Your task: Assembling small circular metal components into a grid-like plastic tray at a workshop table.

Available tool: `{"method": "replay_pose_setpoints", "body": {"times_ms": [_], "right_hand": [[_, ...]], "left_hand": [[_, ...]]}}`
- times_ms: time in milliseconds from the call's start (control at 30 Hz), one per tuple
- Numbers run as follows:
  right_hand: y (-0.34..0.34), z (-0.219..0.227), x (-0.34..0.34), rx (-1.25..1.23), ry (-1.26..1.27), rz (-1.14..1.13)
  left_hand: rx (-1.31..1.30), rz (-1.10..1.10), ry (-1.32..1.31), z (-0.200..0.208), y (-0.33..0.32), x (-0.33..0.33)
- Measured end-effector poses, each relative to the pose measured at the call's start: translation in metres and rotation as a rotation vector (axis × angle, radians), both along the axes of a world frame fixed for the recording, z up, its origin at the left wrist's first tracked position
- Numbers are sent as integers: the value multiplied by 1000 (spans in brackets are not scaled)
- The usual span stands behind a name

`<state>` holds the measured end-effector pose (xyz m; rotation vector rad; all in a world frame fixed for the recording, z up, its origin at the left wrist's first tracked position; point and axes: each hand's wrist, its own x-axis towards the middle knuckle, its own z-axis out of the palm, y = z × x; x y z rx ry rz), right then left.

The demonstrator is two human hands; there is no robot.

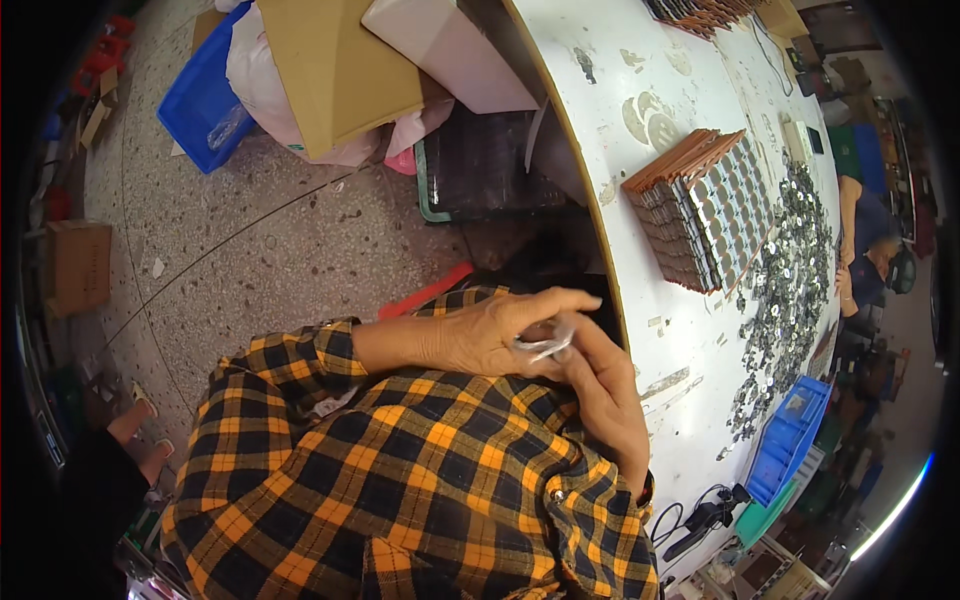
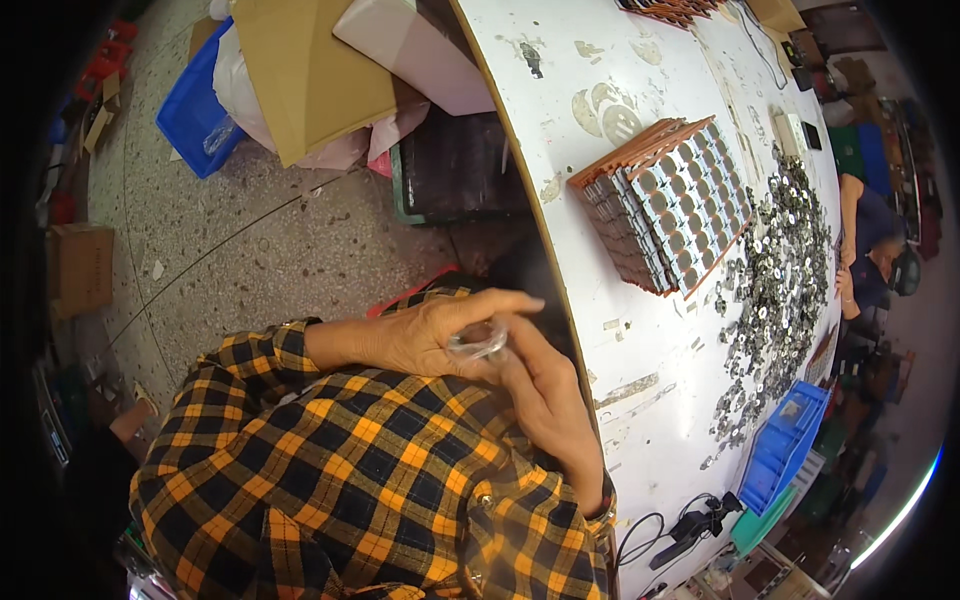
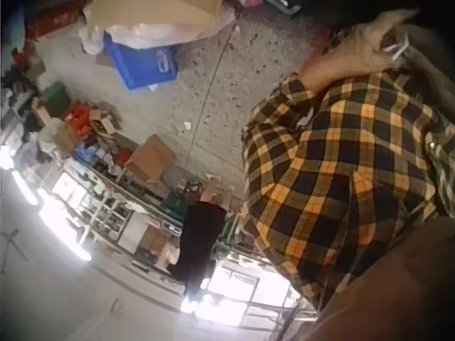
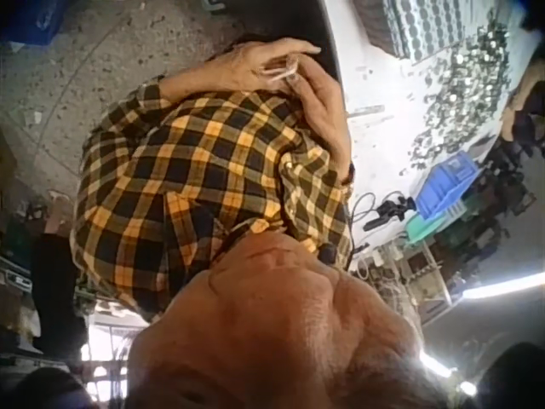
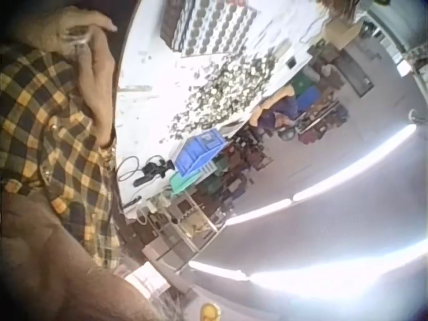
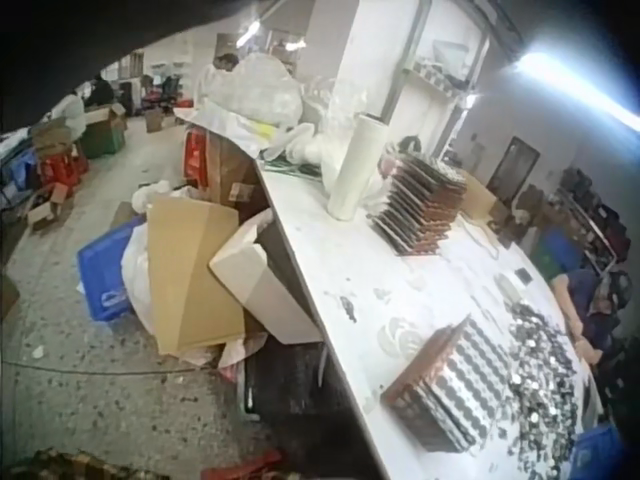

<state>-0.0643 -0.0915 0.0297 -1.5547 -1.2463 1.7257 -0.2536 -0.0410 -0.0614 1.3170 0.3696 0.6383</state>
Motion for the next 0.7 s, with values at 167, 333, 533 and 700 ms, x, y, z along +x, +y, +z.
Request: {"method": "replay_pose_setpoints", "body": {"times_ms": [167, 333, 533, 700], "right_hand": [[-13, 12, 1, -31, -44, 45], [-19, 40, 14, 224, -340, -259], [-18, 46, 28, 386, -421, -334], [10, 32, 63, 673, -573, -576]], "left_hand": [[138, -79, 75, -30, 4, -12], [242, 463, 362, -74, 48, -31], [536, 756, 840, -130, 125, -42], [853, 459, 1348, -193, 180, -62]]}}
